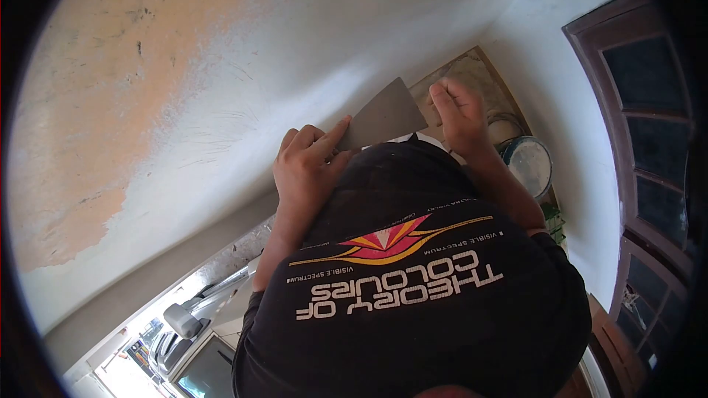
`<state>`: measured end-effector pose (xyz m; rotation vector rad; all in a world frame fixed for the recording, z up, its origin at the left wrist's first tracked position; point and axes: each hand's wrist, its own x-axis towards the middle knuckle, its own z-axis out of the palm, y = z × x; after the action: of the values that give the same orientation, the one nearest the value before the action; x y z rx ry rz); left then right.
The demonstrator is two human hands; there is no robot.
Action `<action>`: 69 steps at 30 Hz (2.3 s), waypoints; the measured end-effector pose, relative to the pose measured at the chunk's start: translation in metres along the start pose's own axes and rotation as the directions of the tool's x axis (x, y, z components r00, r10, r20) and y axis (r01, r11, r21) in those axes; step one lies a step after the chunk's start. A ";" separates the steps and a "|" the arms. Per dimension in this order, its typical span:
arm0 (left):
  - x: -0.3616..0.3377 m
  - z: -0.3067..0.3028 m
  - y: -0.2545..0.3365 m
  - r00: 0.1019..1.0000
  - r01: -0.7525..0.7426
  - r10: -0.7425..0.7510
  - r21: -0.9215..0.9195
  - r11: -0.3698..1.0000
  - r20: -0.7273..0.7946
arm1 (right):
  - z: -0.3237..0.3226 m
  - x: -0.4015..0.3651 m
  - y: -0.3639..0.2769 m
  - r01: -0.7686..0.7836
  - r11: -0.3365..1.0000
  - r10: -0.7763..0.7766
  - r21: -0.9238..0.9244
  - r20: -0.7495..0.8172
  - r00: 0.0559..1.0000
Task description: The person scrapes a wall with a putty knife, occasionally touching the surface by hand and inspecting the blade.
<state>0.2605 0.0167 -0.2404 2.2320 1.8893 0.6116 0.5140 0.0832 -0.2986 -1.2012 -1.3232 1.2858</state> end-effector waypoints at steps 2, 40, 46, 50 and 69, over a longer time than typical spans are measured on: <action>0.001 0.001 0.000 1.000 0.004 -0.003 -0.028 1.000 0.021 | -0.007 0.003 0.001 0.060 0.995 -0.059 -0.077 0.022 0.998; 0.003 0.003 0.005 0.975 0.135 -0.017 -0.528 0.838 0.222 | -0.031 0.012 -0.018 -0.069 0.978 0.111 0.195 -0.216 0.970; -0.007 0.010 -0.014 0.969 0.234 -0.096 -0.730 0.643 0.226 | -0.038 0.015 -0.005 0.092 0.982 -0.056 -0.166 0.209 0.976; -0.001 0.035 -0.013 0.984 0.146 -0.177 -0.715 0.684 0.031 | -0.011 0.026 -0.031 0.356 0.781 -0.025 -0.513 0.544 0.839; -0.053 -0.006 -0.073 0.980 0.174 -0.193 -0.654 0.736 0.043 | 0.137 0.067 -0.101 0.516 0.854 -0.330 0.069 0.838 0.435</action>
<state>0.1852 -0.0218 -0.2732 1.5647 1.5346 1.0738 0.3656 0.1354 -0.2054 -0.2100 -2.3230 1.3849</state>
